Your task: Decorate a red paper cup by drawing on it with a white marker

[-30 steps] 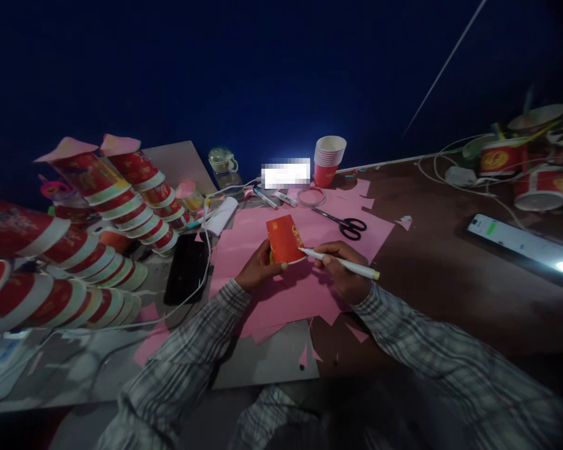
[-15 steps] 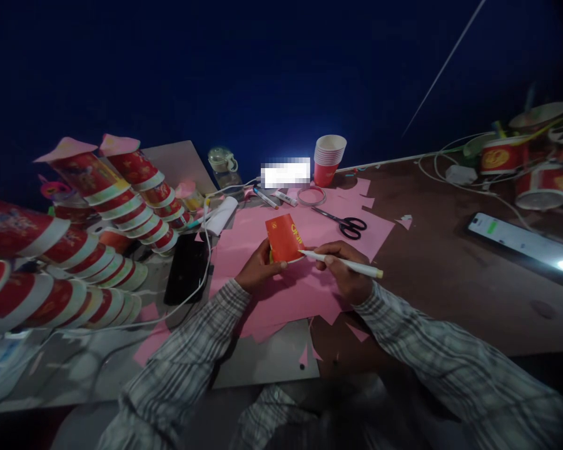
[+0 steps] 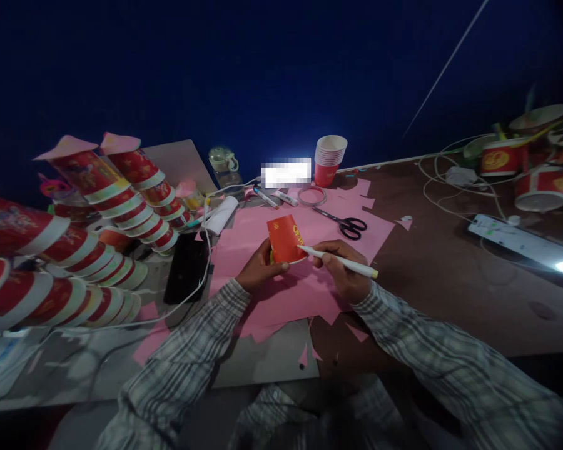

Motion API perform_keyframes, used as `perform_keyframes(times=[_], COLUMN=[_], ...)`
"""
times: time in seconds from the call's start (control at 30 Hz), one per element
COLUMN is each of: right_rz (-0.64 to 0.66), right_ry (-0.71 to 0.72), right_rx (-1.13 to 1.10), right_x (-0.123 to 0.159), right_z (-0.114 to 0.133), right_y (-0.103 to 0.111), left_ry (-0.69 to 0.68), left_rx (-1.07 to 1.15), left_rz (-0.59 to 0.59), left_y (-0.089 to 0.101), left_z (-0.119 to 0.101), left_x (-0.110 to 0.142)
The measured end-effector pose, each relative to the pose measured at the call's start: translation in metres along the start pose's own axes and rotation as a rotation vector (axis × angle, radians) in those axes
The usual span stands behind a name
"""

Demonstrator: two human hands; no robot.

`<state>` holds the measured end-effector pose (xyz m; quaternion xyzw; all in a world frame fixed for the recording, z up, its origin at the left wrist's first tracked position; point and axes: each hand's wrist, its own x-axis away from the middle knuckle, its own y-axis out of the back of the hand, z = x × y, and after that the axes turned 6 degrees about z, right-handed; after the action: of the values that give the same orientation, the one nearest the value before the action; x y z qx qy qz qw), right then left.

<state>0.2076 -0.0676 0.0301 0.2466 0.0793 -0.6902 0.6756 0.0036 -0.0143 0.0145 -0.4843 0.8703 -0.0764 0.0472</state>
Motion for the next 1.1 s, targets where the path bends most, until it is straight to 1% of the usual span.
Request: perform_keyframes(times=[0.17,0.33,0.43,0.67,1.1], right_rz=[0.012,0.053,0.048,-0.021,0.007], right_ry=[-0.022,-0.074,-0.059,-0.004,0.002], right_rx=[-0.001,-0.060,-0.071,-0.054,-0.041], right_x=[0.0014,0.0048,0.0050,0.0011,0.0010], right_z=[-0.0027,-0.0080,-0.0086,-0.0025,-0.0023], right_y=[0.0006,0.0029,0.0032,0.0011,0.0002], left_ry=[0.003,0.014,0.008,-0.018,0.003], left_rx=[0.005,0.033,0.032,0.001,0.020], left_rz=[-0.007,-0.008,-0.005,0.010,0.004], left_y=[-0.0004,-0.0001,-0.0003,-0.0004,-0.0019], left_z=[-0.0013,-0.0021,-0.0023,-0.0005,-0.0009], left_x=[0.0002,-0.0003,-0.0004,0.0005,0.0002])
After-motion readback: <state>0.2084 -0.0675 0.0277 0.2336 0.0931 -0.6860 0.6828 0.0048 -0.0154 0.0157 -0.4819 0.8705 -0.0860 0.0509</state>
